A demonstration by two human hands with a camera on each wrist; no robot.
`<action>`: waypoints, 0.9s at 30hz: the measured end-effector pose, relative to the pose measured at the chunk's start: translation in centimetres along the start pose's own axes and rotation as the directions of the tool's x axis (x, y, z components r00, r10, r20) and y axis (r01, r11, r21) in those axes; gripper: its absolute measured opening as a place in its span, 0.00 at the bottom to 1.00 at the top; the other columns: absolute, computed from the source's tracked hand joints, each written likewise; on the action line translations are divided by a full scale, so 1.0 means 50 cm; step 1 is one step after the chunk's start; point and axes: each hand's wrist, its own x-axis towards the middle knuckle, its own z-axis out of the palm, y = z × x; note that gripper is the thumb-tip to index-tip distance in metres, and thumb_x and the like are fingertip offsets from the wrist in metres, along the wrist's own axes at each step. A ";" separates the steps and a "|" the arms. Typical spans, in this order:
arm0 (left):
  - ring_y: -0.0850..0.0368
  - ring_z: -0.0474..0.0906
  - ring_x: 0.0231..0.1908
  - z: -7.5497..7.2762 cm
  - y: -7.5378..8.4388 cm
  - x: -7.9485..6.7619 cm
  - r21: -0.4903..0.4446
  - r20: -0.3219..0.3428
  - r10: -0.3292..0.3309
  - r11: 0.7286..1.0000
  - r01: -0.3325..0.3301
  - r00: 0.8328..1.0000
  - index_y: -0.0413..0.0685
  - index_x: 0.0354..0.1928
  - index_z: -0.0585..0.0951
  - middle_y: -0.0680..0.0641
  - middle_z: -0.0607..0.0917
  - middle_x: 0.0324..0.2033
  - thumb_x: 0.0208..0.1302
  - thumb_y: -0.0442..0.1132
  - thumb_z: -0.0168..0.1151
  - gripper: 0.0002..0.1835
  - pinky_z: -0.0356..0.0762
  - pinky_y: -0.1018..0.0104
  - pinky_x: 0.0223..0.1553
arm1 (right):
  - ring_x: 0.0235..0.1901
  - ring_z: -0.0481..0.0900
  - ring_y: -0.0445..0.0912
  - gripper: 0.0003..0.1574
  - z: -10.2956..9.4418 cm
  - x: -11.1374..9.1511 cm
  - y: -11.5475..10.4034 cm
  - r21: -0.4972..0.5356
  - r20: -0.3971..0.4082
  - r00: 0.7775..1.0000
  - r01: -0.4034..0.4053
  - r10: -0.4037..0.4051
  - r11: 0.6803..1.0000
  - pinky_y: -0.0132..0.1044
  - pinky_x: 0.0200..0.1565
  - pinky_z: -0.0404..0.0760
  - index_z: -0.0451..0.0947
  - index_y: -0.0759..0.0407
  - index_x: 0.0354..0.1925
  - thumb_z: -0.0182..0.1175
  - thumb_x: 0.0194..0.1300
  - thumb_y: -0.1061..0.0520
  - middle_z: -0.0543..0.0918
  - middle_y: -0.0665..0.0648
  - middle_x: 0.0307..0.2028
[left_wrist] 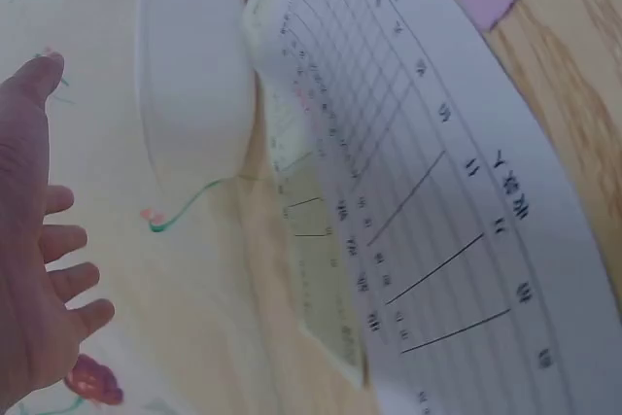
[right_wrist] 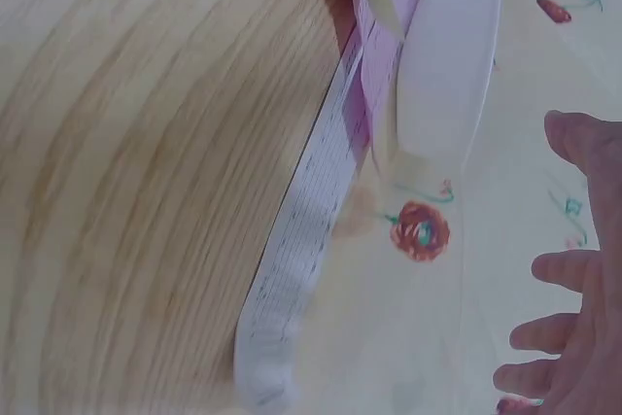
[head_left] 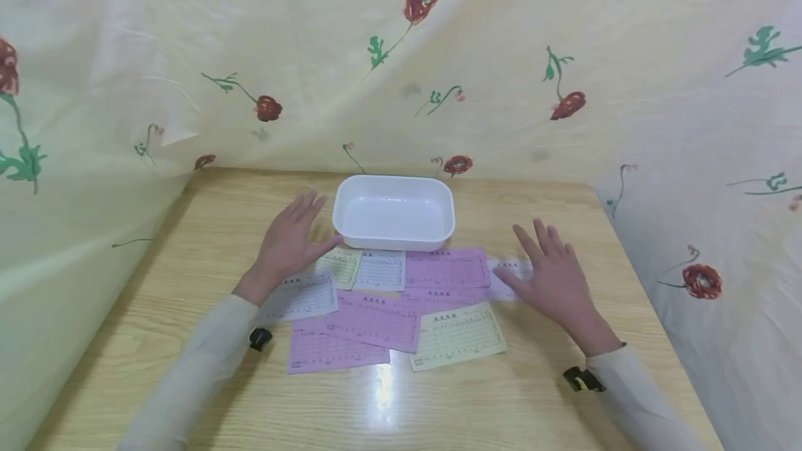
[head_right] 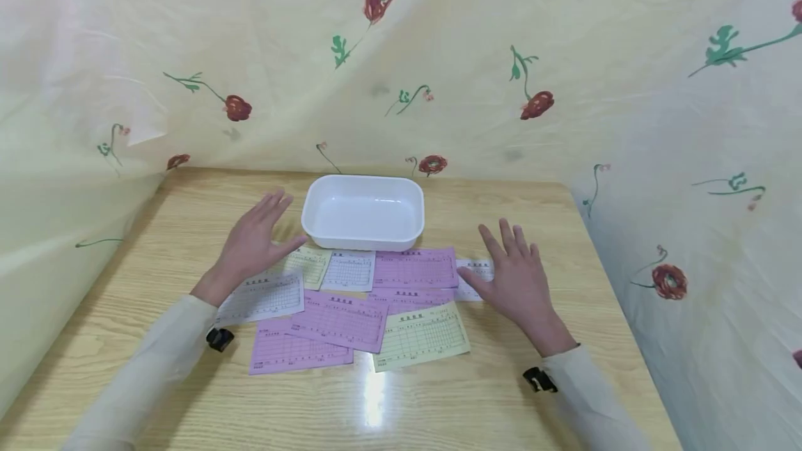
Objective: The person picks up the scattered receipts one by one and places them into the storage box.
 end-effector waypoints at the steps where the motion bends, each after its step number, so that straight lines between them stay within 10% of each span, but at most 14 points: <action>1: 0.38 0.49 0.79 0.003 -0.002 0.001 -0.033 -0.009 -0.004 0.999 0.004 1.000 0.42 0.78 0.61 0.38 0.56 0.79 0.66 0.66 0.62 0.49 0.50 0.42 0.78 | 0.76 0.47 0.73 0.59 -0.001 -0.002 0.005 0.015 -0.009 1.000 0.002 -0.002 1.000 0.75 0.71 0.51 0.55 0.58 0.79 0.56 0.67 0.25 0.49 0.74 0.78; 12: 0.39 0.56 0.77 0.049 -0.016 0.021 -0.380 0.010 -0.126 0.917 0.121 0.992 0.46 0.77 0.64 0.41 0.61 0.78 0.62 0.64 0.69 0.49 0.57 0.39 0.76 | 0.74 0.54 0.73 0.54 -0.001 -0.013 0.059 0.242 0.012 0.997 -0.080 0.080 0.967 0.77 0.64 0.61 0.54 0.57 0.80 0.58 0.70 0.30 0.53 0.71 0.78; 27: 0.39 0.63 0.74 0.084 -0.020 0.029 -0.585 0.022 -0.194 0.793 0.170 0.981 0.48 0.75 0.68 0.46 0.65 0.76 0.58 0.58 0.76 0.47 0.66 0.43 0.72 | 0.65 0.71 0.71 0.46 0.012 -0.020 0.133 0.469 0.030 0.983 -0.174 0.181 0.866 0.66 0.57 0.79 0.63 0.63 0.75 0.61 0.72 0.37 0.69 0.72 0.70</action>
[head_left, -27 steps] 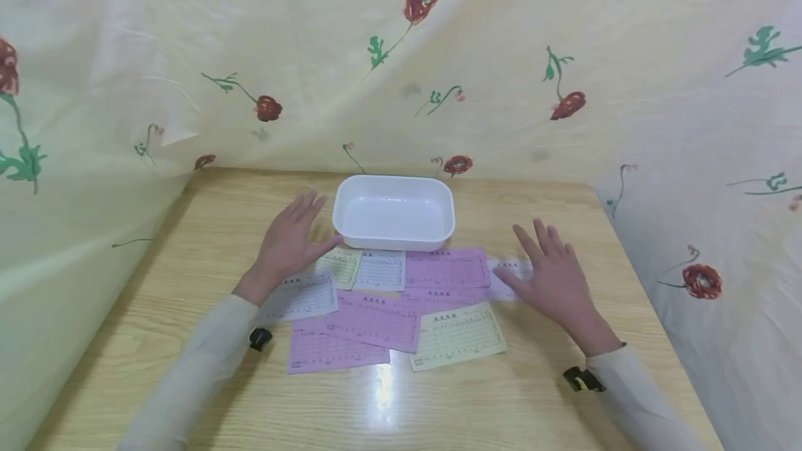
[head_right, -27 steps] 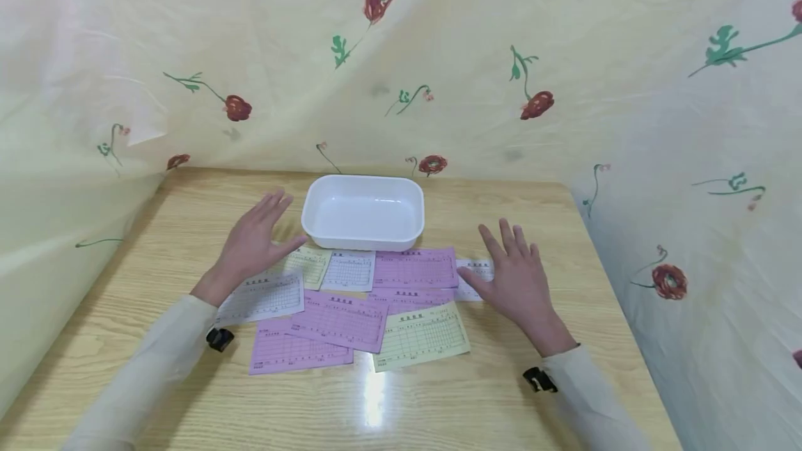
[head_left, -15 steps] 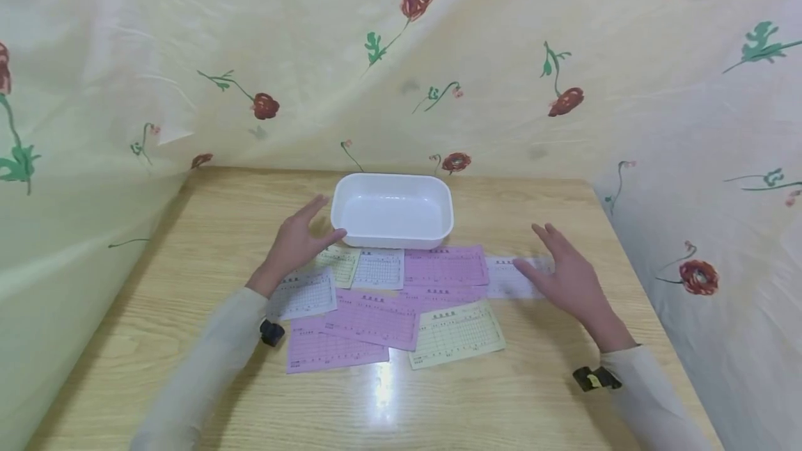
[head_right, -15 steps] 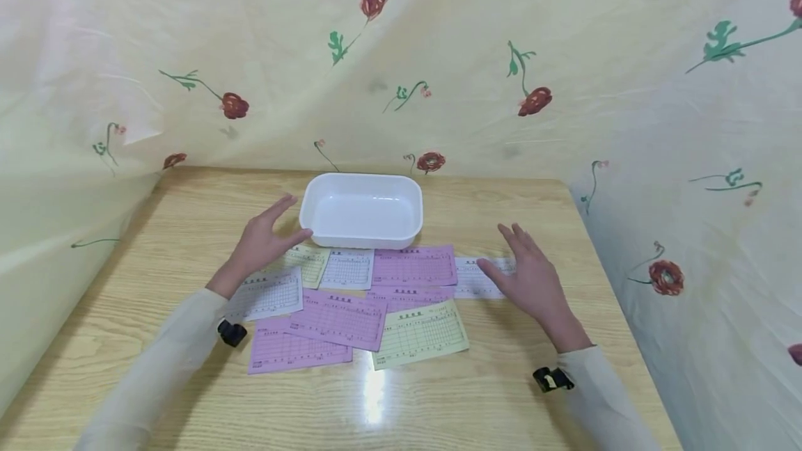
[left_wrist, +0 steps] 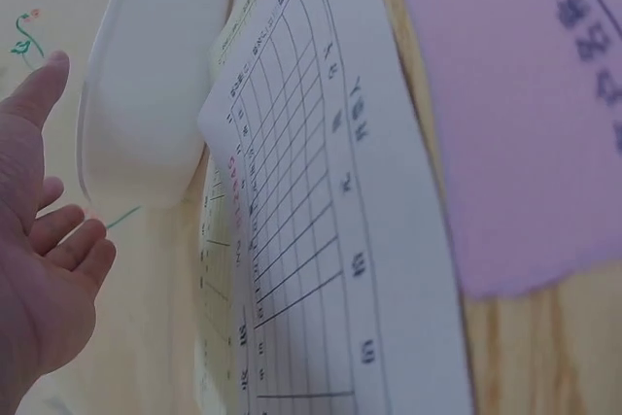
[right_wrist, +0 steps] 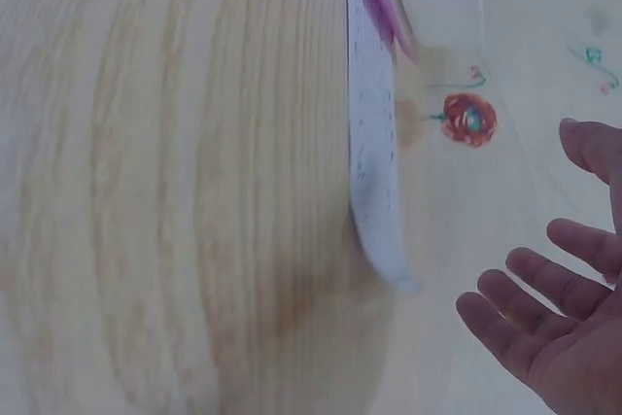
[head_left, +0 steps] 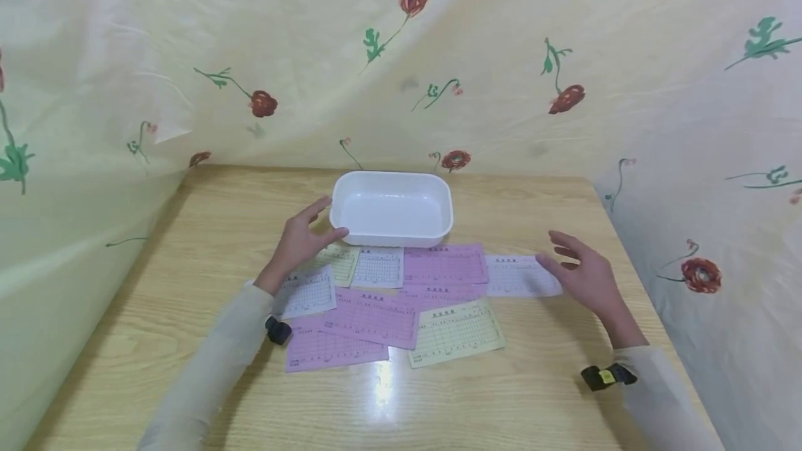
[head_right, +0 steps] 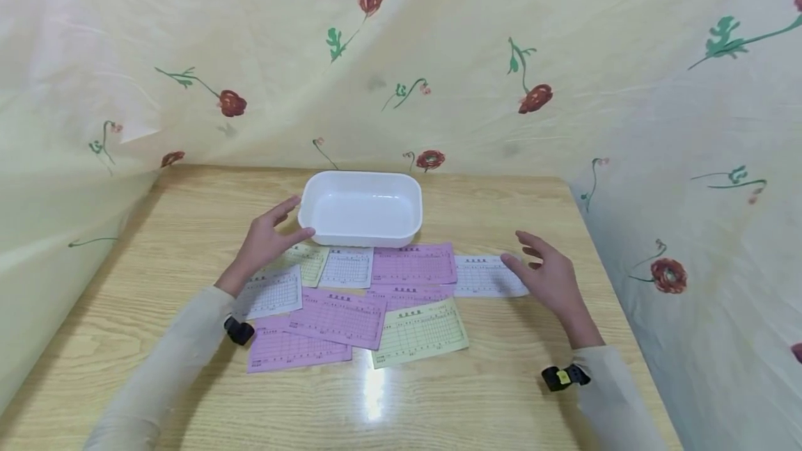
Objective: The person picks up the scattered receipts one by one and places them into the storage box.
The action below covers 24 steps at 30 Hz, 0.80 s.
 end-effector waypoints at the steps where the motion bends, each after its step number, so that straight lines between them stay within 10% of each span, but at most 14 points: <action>1: 0.40 0.63 0.74 0.002 0.000 0.001 -0.006 -0.004 0.008 1.000 -0.008 1.000 0.48 0.75 0.68 0.46 0.66 0.76 0.58 0.56 0.76 0.46 0.66 0.44 0.73 | 0.64 0.72 0.71 0.46 -0.001 0.000 0.006 0.009 0.002 1.000 -0.014 0.014 1.000 0.66 0.57 0.79 0.63 0.63 0.75 0.61 0.72 0.37 0.69 0.72 0.70; 24: 0.46 0.61 0.76 0.010 -0.014 0.008 -0.057 0.023 -0.021 0.998 0.023 1.000 0.49 0.74 0.69 0.48 0.65 0.76 0.58 0.53 0.77 0.45 0.65 0.48 0.74 | 0.63 0.73 0.69 0.51 0.006 0.003 0.065 0.021 0.084 0.980 -0.184 0.182 0.983 0.65 0.58 0.77 0.64 0.63 0.74 0.59 0.70 0.31 0.74 0.72 0.66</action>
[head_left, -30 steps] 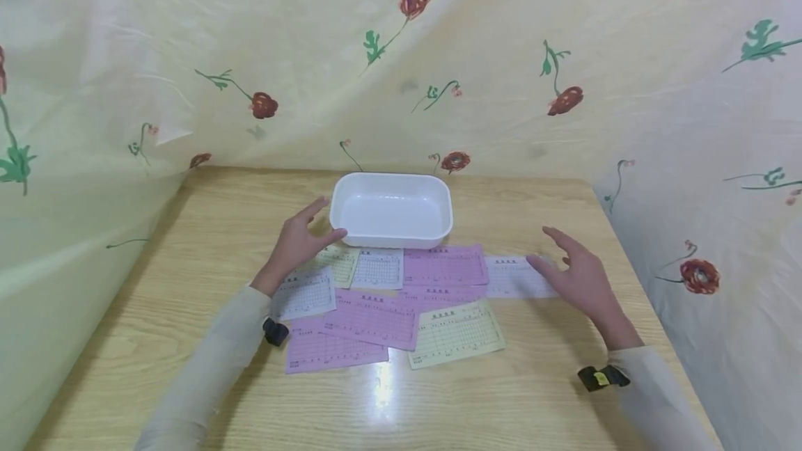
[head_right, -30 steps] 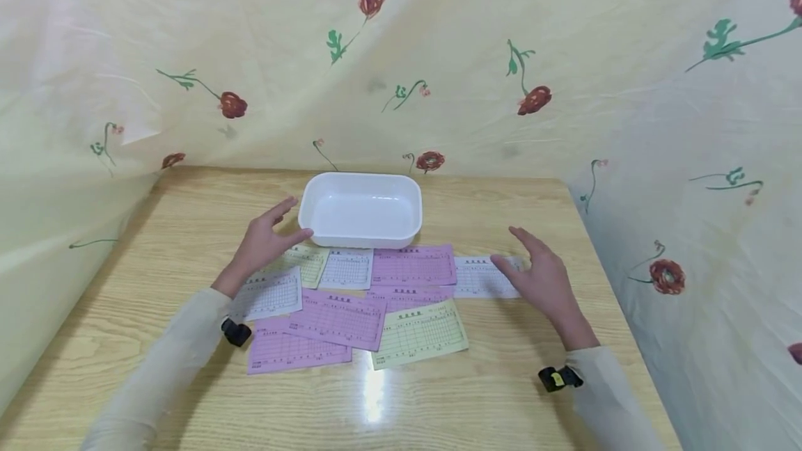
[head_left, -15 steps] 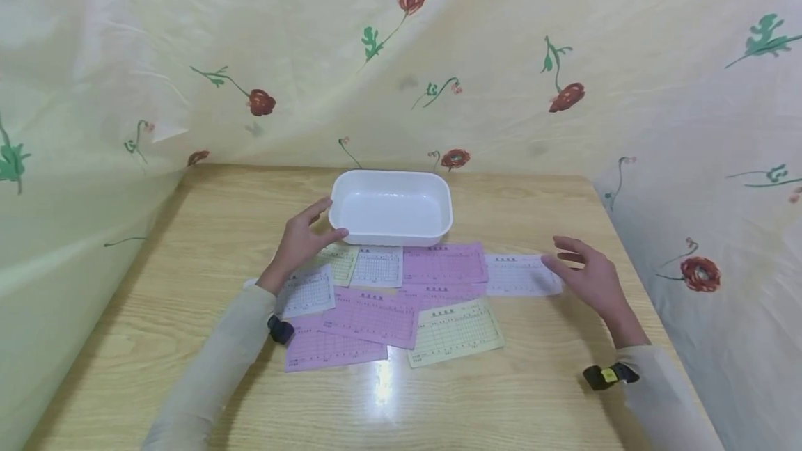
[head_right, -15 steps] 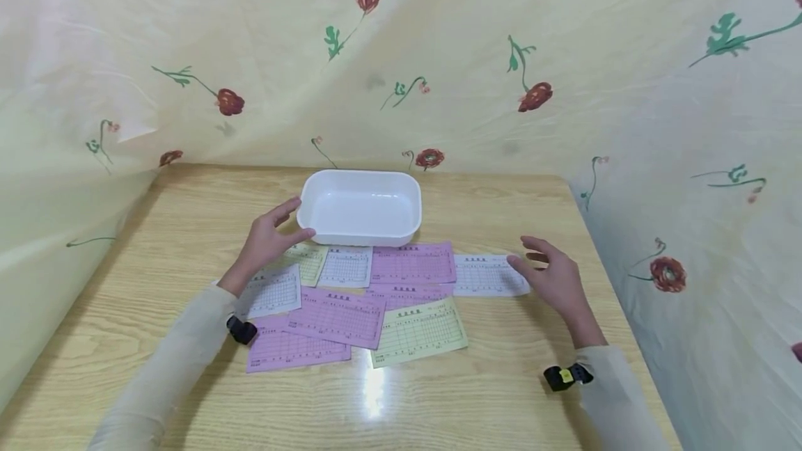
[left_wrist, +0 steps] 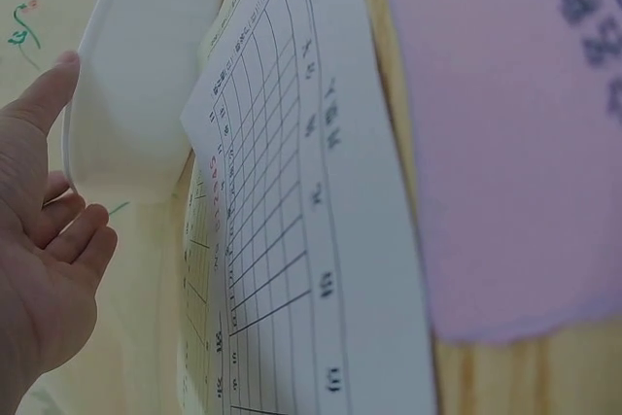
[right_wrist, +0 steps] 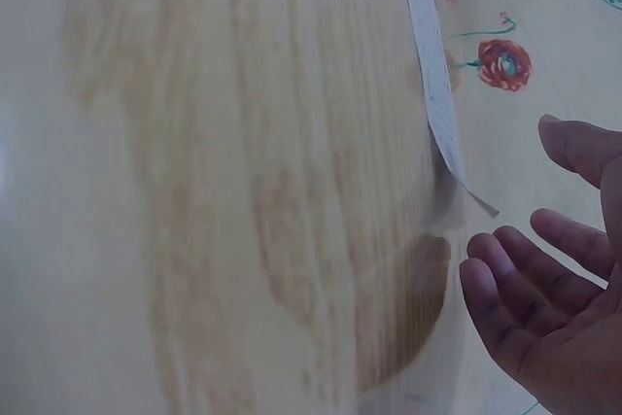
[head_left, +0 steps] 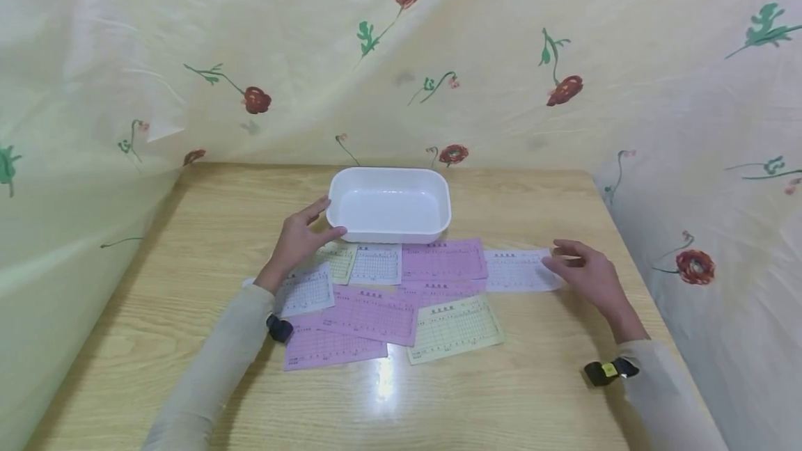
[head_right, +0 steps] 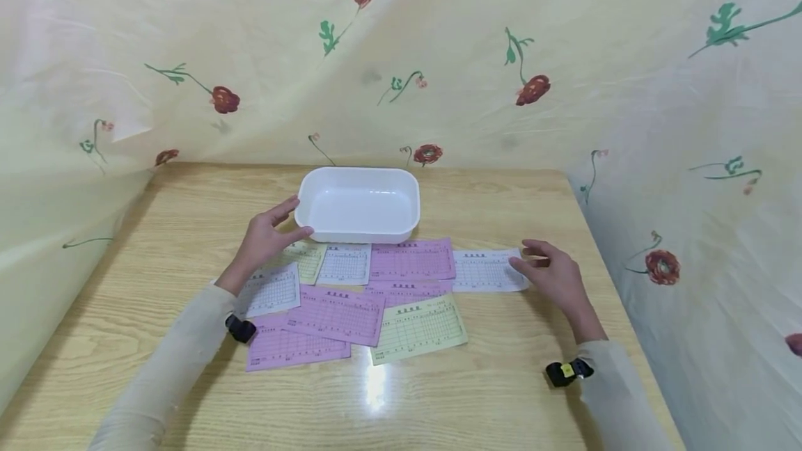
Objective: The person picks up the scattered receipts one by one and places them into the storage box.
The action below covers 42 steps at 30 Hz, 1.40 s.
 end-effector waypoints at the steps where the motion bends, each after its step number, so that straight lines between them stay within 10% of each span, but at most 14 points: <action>1: 0.46 0.61 0.76 -0.001 0.000 0.000 0.000 -0.001 -0.003 1.000 0.003 1.000 0.49 0.74 0.69 0.49 0.65 0.76 0.58 0.53 0.77 0.45 0.65 0.47 0.74 | 0.62 0.74 0.68 0.51 0.000 0.001 0.001 -0.004 -0.001 1.000 0.004 -0.004 1.000 0.65 0.58 0.78 0.64 0.63 0.74 0.59 0.70 0.31 0.75 0.72 0.65; 8: 0.45 0.61 0.75 -0.003 0.000 0.000 0.000 -0.004 -0.006 1.000 0.006 1.000 0.49 0.74 0.70 0.49 0.66 0.76 0.57 0.54 0.77 0.45 0.65 0.47 0.73 | 0.60 0.77 0.67 0.49 -0.002 0.004 0.005 -0.007 0.000 1.000 0.001 -0.001 1.000 0.61 0.56 0.81 0.66 0.64 0.73 0.62 0.69 0.33 0.77 0.72 0.63; 16: 0.46 0.61 0.75 -0.003 0.000 0.002 -0.007 0.004 -0.015 1.000 0.015 1.000 0.50 0.74 0.70 0.48 0.65 0.76 0.57 0.55 0.77 0.46 0.66 0.47 0.73 | 0.53 0.82 0.63 0.45 -0.003 0.002 0.001 -0.026 0.019 1.000 -0.008 0.009 1.000 0.26 0.41 0.77 0.67 0.66 0.71 0.68 0.68 0.42 0.81 0.73 0.57; 42: 0.41 0.63 0.74 -0.009 0.015 0.004 0.004 0.023 -0.065 0.998 0.065 0.998 0.52 0.75 0.68 0.48 0.64 0.77 0.57 0.55 0.77 0.46 0.67 0.46 0.73 | 0.48 0.84 0.59 0.33 -0.028 -0.012 0.001 -0.056 0.002 0.999 0.037 -0.037 0.998 0.23 0.36 0.79 0.76 0.73 0.62 0.67 0.70 0.51 0.83 0.74 0.53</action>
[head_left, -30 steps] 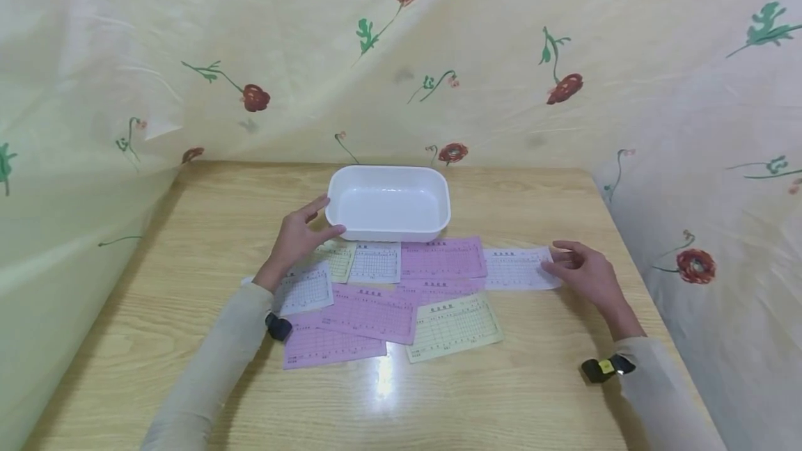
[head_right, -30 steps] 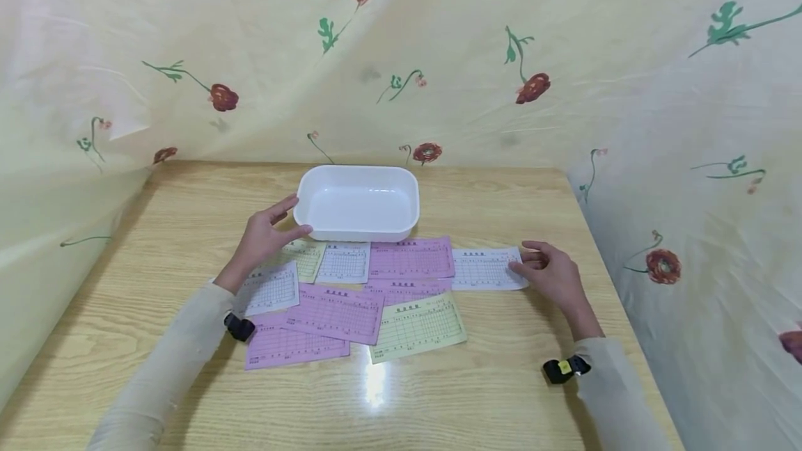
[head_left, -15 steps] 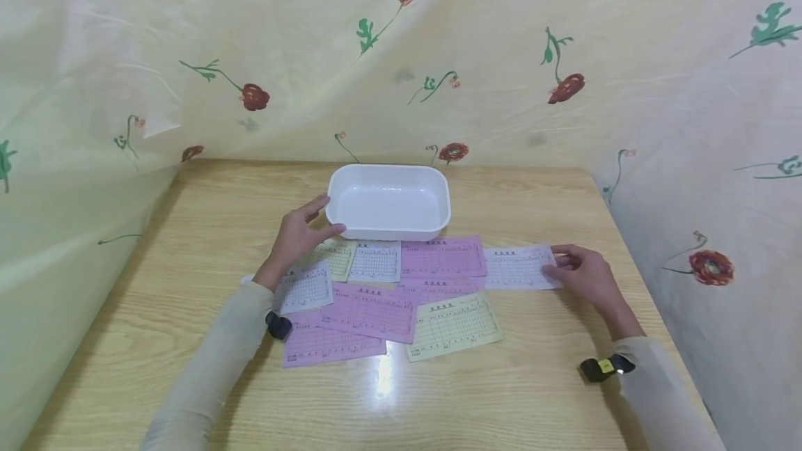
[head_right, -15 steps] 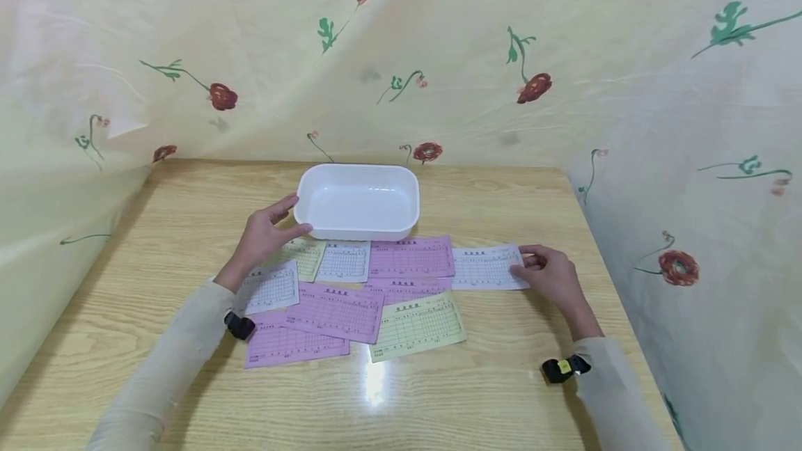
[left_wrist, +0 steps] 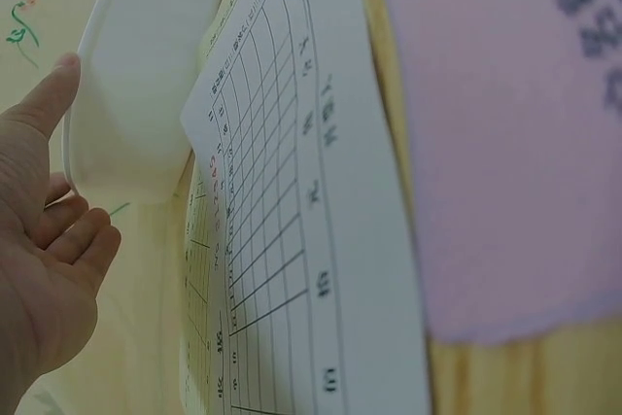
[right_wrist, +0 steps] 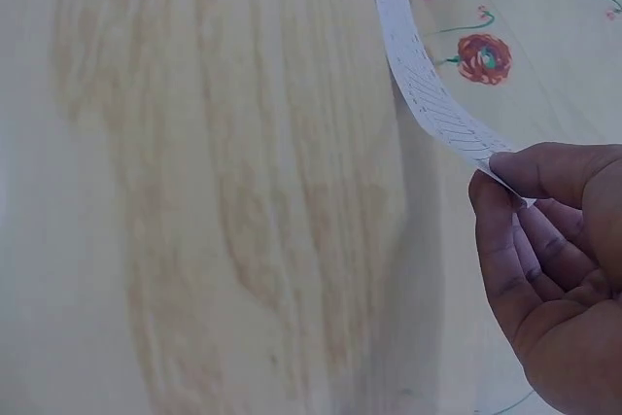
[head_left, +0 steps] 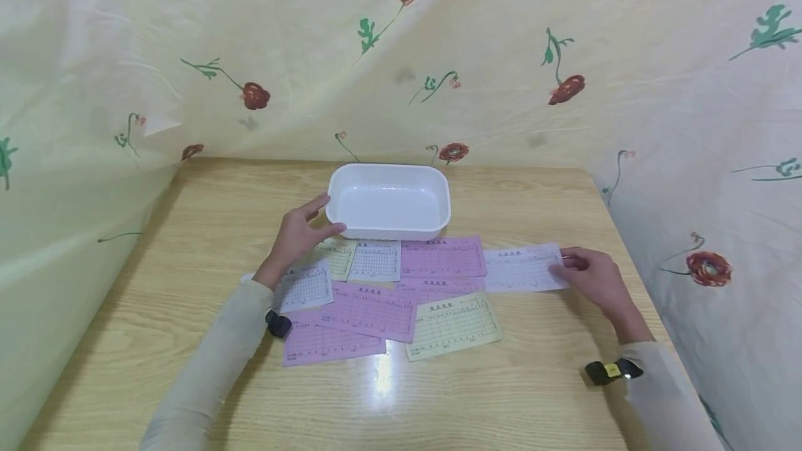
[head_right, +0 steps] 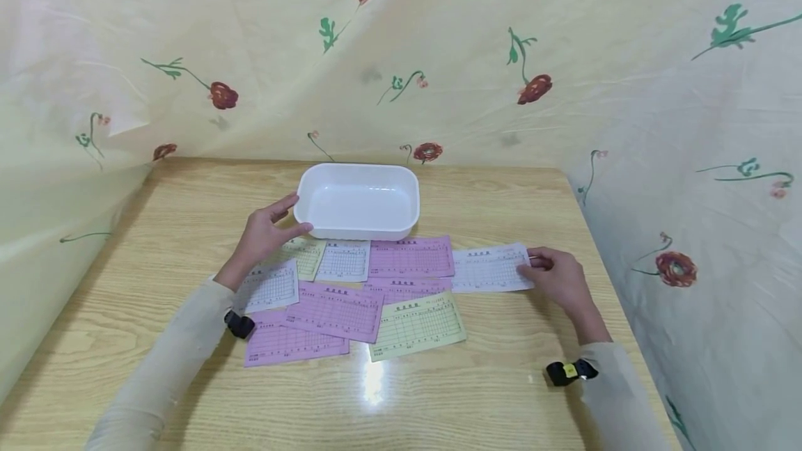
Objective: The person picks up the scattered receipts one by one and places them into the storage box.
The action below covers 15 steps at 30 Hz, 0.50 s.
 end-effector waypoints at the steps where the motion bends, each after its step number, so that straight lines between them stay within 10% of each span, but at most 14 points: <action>1: 0.41 0.63 0.74 0.000 -0.001 0.000 0.000 -0.001 0.003 1.000 -0.003 1.000 0.52 0.75 0.68 0.48 0.64 0.77 0.57 0.55 0.77 0.46 0.67 0.46 0.73 | 0.46 0.85 0.56 0.32 -0.001 -0.001 0.002 0.004 -0.014 1.000 0.010 -0.010 1.000 0.22 0.36 0.79 0.76 0.73 0.61 0.67 0.70 0.51 0.84 0.74 0.52; 8: 0.42 0.62 0.75 0.003 -0.006 0.001 0.009 -0.006 0.018 1.000 -0.018 1.000 0.51 0.75 0.68 0.48 0.64 0.77 0.56 0.56 0.77 0.47 0.66 0.45 0.73 | 0.35 0.78 0.26 0.28 -0.017 -0.007 0.015 0.017 -0.074 0.996 0.047 -0.046 0.999 0.20 0.33 0.80 0.79 0.73 0.57 0.68 0.69 0.53 0.86 0.72 0.47; 15: 0.44 0.61 0.75 0.005 -0.011 -0.005 0.014 -0.014 0.024 1.000 -0.024 1.000 0.51 0.75 0.69 0.49 0.64 0.76 0.56 0.58 0.77 0.47 0.64 0.45 0.74 | 0.33 0.78 0.26 0.27 -0.044 -0.017 0.017 0.070 -0.108 0.992 0.065 -0.057 0.995 0.22 0.31 0.81 0.78 0.74 0.57 0.66 0.70 0.55 0.86 0.70 0.44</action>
